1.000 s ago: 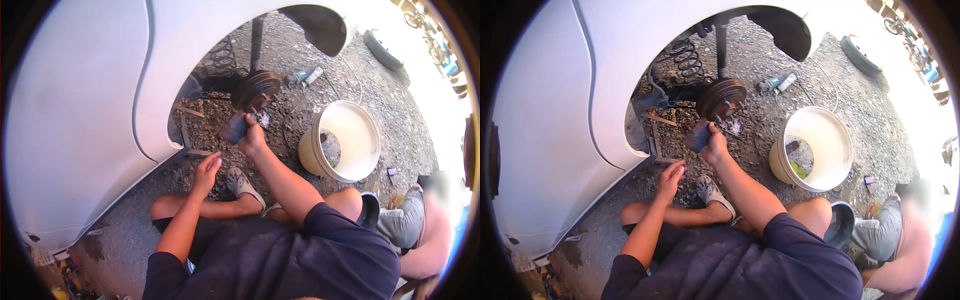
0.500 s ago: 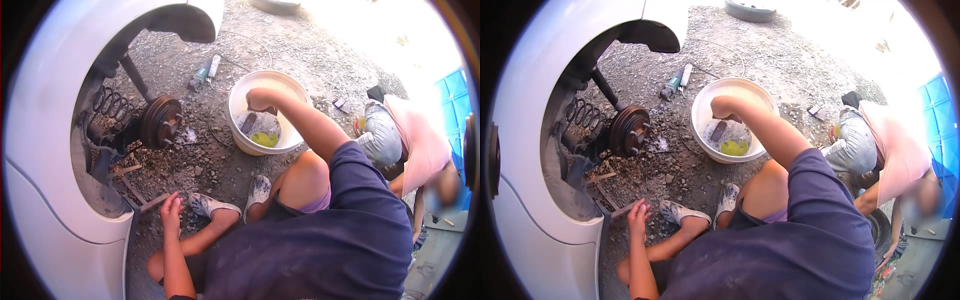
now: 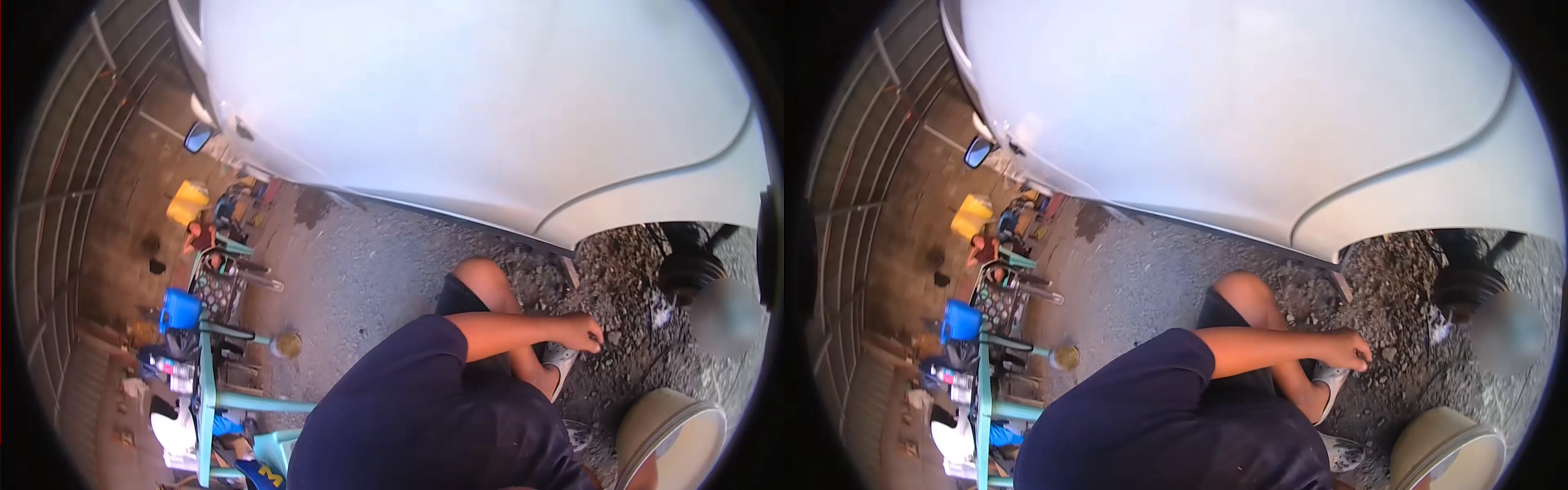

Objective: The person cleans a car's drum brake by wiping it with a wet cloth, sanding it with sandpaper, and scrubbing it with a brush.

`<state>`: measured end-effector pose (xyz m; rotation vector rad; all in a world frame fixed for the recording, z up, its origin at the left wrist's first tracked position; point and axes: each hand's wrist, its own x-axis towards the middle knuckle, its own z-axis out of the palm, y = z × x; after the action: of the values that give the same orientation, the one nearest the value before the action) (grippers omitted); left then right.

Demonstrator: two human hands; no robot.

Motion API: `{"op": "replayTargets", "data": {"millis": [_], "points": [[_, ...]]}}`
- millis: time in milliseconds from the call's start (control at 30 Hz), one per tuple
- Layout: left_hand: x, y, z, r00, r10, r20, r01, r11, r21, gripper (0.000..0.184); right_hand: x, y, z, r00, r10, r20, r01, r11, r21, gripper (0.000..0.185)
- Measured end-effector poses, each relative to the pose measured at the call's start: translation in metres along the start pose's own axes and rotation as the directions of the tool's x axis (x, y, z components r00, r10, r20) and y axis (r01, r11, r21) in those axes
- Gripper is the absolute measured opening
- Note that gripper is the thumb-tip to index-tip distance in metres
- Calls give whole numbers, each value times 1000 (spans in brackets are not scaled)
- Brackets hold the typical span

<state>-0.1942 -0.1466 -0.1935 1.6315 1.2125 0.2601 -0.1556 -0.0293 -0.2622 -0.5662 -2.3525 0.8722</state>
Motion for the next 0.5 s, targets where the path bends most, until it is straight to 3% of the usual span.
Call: {"op": "replayTargets", "data": {"millis": [67, 200, 267, 500], "points": [[1, 18, 4, 999, 38, 13, -38, 999, -1, 40, -40, 1, -12, 997, 72, -31, -69, 995, 71, 32], [-20, 41, -2, 997, -25, 74, 29, 998, -58, 43, -145, 42, -22, 973, 228, -45, -214, 954, 210, 33], [-37, 38, -8, 997, 38, 60, -37, 999, -28, 42, -194, 57, -43, 949, 310, -52, -284, 918, 278, 33], [-64, -4, -24, 993, 111, -38, -111, 994, 0, 38, -353, 60, -184, 774, 631, -51, -539, 699, 469, 34]]}}
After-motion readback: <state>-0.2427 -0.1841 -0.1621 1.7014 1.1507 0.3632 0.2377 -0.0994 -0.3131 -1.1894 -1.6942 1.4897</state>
